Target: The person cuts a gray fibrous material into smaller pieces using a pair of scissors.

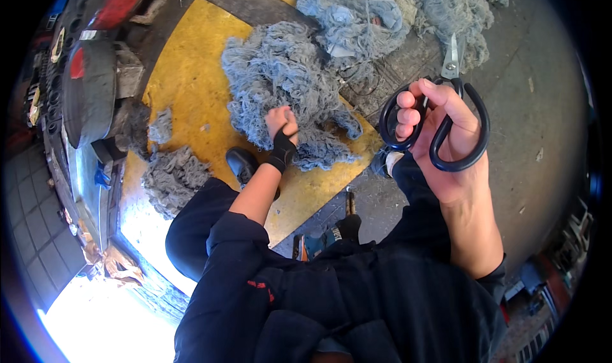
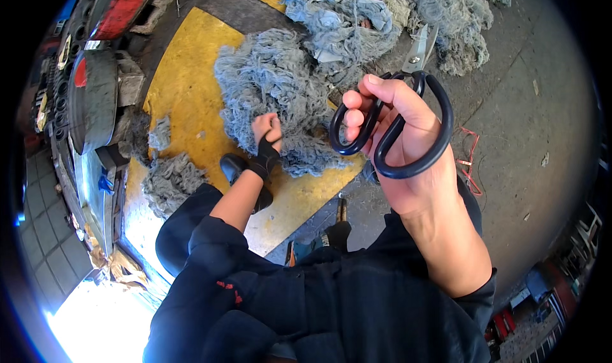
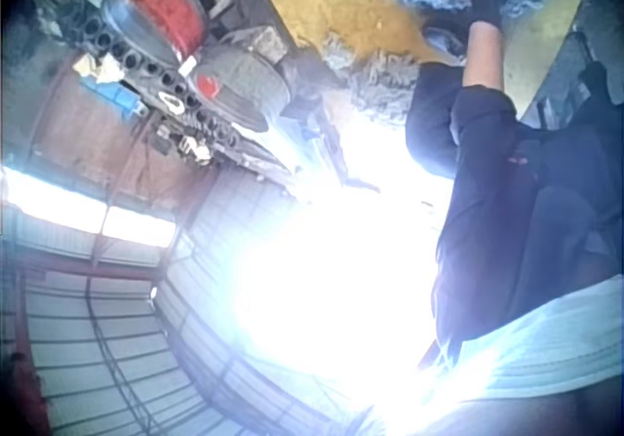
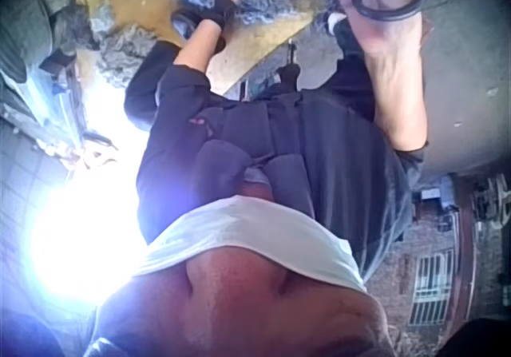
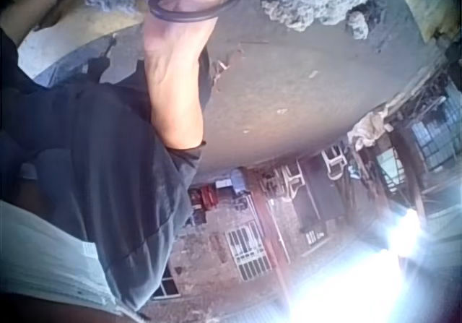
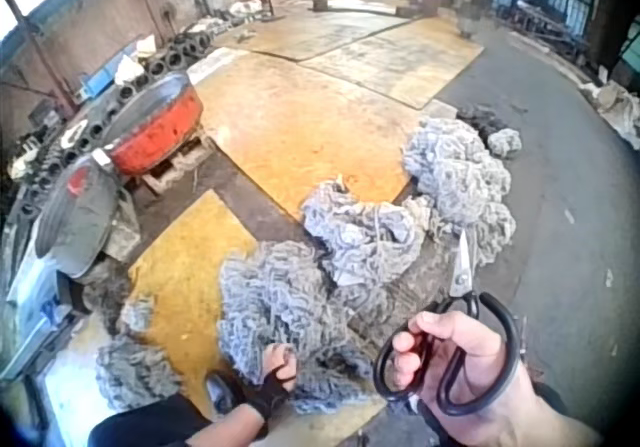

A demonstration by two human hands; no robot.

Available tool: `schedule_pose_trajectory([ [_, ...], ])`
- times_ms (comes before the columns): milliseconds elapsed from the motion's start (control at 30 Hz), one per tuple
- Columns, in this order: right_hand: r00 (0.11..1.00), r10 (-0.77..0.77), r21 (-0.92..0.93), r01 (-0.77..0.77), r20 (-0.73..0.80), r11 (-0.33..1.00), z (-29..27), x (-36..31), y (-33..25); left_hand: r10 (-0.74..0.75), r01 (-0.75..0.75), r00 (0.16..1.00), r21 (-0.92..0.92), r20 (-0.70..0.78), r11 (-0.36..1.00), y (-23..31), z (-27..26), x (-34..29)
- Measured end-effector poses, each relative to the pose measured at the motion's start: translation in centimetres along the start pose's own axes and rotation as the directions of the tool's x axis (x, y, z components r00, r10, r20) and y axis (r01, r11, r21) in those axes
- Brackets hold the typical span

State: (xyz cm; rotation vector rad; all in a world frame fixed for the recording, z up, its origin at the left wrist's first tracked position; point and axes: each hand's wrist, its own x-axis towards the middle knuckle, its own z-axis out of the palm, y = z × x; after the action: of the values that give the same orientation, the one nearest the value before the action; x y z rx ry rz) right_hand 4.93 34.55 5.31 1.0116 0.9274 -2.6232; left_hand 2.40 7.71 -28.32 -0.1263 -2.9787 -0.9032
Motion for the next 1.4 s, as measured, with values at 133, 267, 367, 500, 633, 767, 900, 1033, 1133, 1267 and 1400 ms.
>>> schedule_pose_trajectory([
  [133, 0.996, 0.043, 0.005, -0.043, -0.073, 0.999, 0.2, 0.1, 0.1, -0.320, 0.367, 0.929, -0.345, 0.187, 0.864, -2.4, 2.4, 4.1],
  [267, 0.994, 0.061, -0.015, -0.062, -0.090, 0.998, 0.7, 0.1, 0.1, -0.539, 0.639, 0.759, -0.254, 0.366, 0.726, -3.9, 6.9, 6.6],
  [367, 0.986, 0.087, -0.036, -0.093, -0.141, 0.995, 0.9, 0.0, 0.3, -0.654, 0.837, 0.485, -0.093, 0.581, 0.539, -2.3, 6.9, 8.0],
  [500, 0.991, 0.115, -0.040, -0.118, -0.073, 0.992, 0.9, -0.2, 0.4, -0.582, 0.620, 0.747, -0.651, 0.321, 0.437, -2.1, 6.5, 6.6],
  [633, 0.999, 0.030, -0.024, -0.031, -0.033, 0.999, 0.2, -0.1, 0.6, -0.384, 0.563, 0.818, -0.730, 0.428, 0.387, 2.0, -0.9, 9.2],
  [767, 0.999, -0.033, -0.089, 0.035, 0.028, 0.995, 0.4, -0.3, 0.6, -0.308, 0.464, 0.863, -0.870, 0.402, 0.167, 5.7, -10.6, 12.6],
  [900, 0.984, -0.145, -0.191, 0.162, 0.099, 0.968, 0.6, 0.9, 1.1, -0.066, 0.305, 0.952, -0.946, 0.299, 0.109, 9.7, -20.8, 15.7],
  [1033, 0.922, -0.320, -0.299, 0.376, 0.220, 0.877, 1.3, 2.5, 2.2, 0.002, 0.275, 0.961, -0.959, 0.276, 0.076, 12.7, -28.4, 15.4],
  [1133, 0.871, -0.394, -0.373, 0.483, 0.293, 0.792, 2.5, 3.2, 3.3, 0.028, 0.242, 0.970, -0.969, 0.243, 0.044, 14.0, -30.9, 13.0],
  [1267, 0.822, -0.432, -0.412, 0.563, 0.371, 0.717, 4.9, 3.5, 5.3, 0.097, 0.345, 0.933, -0.938, 0.346, 0.028, 15.3, -31.6, 9.5],
  [1400, 0.809, -0.470, -0.685, 0.565, 0.352, 0.460, 5.6, 5.3, 8.3, 0.085, 0.406, 0.912, -0.913, 0.402, -0.039, 15.6, -28.2, 6.1],
])
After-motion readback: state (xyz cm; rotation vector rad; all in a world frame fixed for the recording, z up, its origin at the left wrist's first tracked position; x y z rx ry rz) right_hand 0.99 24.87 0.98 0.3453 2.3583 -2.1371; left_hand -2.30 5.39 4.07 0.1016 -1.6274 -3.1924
